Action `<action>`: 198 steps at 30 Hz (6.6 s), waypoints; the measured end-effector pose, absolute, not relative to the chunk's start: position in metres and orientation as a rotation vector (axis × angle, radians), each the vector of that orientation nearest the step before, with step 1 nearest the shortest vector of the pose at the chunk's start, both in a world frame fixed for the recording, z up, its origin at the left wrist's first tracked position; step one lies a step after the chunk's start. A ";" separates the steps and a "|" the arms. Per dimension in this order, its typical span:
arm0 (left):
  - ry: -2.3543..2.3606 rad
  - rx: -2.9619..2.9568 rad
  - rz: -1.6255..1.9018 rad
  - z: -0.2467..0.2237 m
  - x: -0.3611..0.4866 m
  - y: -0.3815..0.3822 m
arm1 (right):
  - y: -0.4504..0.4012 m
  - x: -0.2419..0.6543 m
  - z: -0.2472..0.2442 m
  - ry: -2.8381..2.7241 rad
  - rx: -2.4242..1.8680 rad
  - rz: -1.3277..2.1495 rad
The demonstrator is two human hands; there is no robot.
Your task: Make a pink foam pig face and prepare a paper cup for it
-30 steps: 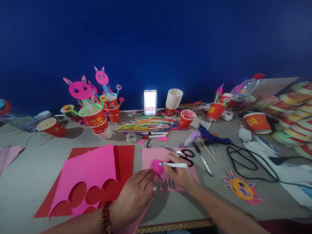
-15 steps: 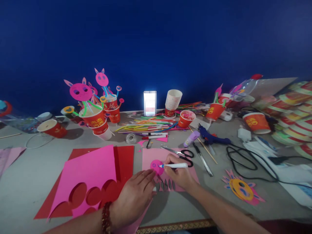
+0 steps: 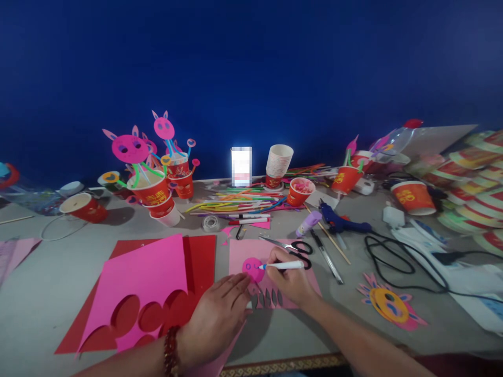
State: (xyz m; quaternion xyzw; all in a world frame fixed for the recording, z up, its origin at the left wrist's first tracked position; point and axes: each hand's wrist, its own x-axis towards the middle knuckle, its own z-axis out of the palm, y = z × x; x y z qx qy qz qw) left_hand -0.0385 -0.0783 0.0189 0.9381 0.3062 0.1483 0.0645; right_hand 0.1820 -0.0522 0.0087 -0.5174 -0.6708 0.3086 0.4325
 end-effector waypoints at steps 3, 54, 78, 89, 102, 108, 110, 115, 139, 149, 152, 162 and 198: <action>0.908 2.847 0.454 0.019 -0.038 -0.078 | -0.052 0.182 0.009 -1.669 -1.272 0.747; 0.919 2.827 0.424 0.017 -0.039 -0.079 | -0.051 0.181 0.010 -1.660 -1.264 0.804; 0.926 2.831 0.447 0.017 -0.038 -0.079 | -0.051 0.181 0.011 -1.666 -1.266 0.781; 0.916 2.844 0.431 0.017 -0.038 -0.078 | -0.051 0.183 0.009 -1.691 -1.278 0.772; 0.921 2.816 0.419 0.017 -0.038 -0.078 | -0.055 0.182 0.020 -1.526 -1.276 0.789; 0.915 2.826 0.417 0.016 -0.038 -0.079 | -0.047 0.174 0.029 -1.670 -1.196 0.875; 0.923 2.828 0.422 0.016 -0.038 -0.079 | -0.042 0.170 0.023 -1.675 -1.176 0.879; 0.917 2.819 0.405 0.017 -0.038 -0.079 | -0.037 0.168 0.010 -1.650 -1.157 0.856; 0.892 2.829 0.432 0.015 -0.039 -0.078 | -0.039 0.170 0.002 -1.746 -1.196 0.878; 0.912 2.827 0.407 0.015 -0.038 -0.077 | -0.039 0.169 0.004 -1.750 -1.196 0.891; 0.909 2.823 0.400 0.013 -0.038 -0.078 | -0.039 0.169 0.004 -1.744 -1.189 0.892; 0.912 2.810 0.379 0.011 -0.039 -0.078 | -0.038 0.169 0.005 -1.723 -1.201 0.871; 0.919 2.797 0.428 0.019 -0.038 -0.078 | -0.038 0.170 0.006 -1.547 -1.205 0.844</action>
